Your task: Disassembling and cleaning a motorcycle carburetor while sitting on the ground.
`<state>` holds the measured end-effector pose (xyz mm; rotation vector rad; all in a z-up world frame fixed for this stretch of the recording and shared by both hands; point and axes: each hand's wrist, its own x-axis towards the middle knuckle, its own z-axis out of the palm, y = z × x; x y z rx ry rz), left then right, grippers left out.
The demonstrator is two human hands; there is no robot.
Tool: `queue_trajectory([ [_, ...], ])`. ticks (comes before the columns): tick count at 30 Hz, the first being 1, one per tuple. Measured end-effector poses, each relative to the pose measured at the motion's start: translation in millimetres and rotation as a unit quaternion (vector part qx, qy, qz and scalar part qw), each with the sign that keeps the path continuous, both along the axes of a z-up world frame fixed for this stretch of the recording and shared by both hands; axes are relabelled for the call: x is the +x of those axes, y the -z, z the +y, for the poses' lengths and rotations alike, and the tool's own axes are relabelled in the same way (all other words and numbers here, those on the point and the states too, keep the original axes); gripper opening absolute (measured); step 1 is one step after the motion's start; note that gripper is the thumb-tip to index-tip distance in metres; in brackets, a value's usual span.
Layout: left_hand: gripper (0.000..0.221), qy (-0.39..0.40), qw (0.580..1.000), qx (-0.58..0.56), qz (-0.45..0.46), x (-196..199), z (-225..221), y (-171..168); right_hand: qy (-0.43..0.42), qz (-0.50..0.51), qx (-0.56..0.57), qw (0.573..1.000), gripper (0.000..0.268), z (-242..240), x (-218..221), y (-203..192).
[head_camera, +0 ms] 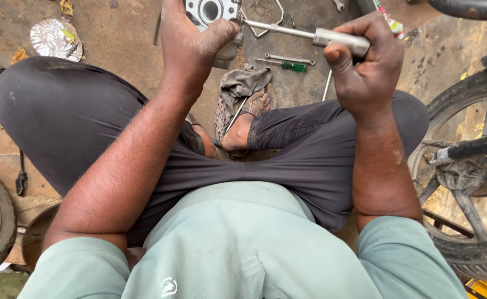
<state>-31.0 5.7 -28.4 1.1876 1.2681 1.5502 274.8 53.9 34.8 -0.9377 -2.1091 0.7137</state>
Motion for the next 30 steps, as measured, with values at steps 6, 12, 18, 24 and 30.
queue_trajectory([
  [6,0.039,0.035,0.993,-0.029,-0.107,-1,0,-26,-0.039,0.033,-0.017,0.999,0.051,-6,-22,-25],
  [12,0.028,0.032,0.996,-0.031,-0.073,-1,-4,-12,0.009,0.013,0.000,1.000,0.046,-3,11,13],
  [18,0.026,0.029,0.997,-0.019,-0.064,-2,-2,-8,-0.068,0.065,-0.023,0.995,0.050,-7,-10,-9],
  [24,0.025,0.011,1.000,-0.017,-0.022,-4,2,-3,0.000,-0.030,-0.030,0.999,0.033,2,10,15],
  [30,0.034,0.027,0.996,-0.026,-0.080,-2,0,-18,-0.065,-0.010,0.032,0.997,0.040,-4,-12,-13],
])
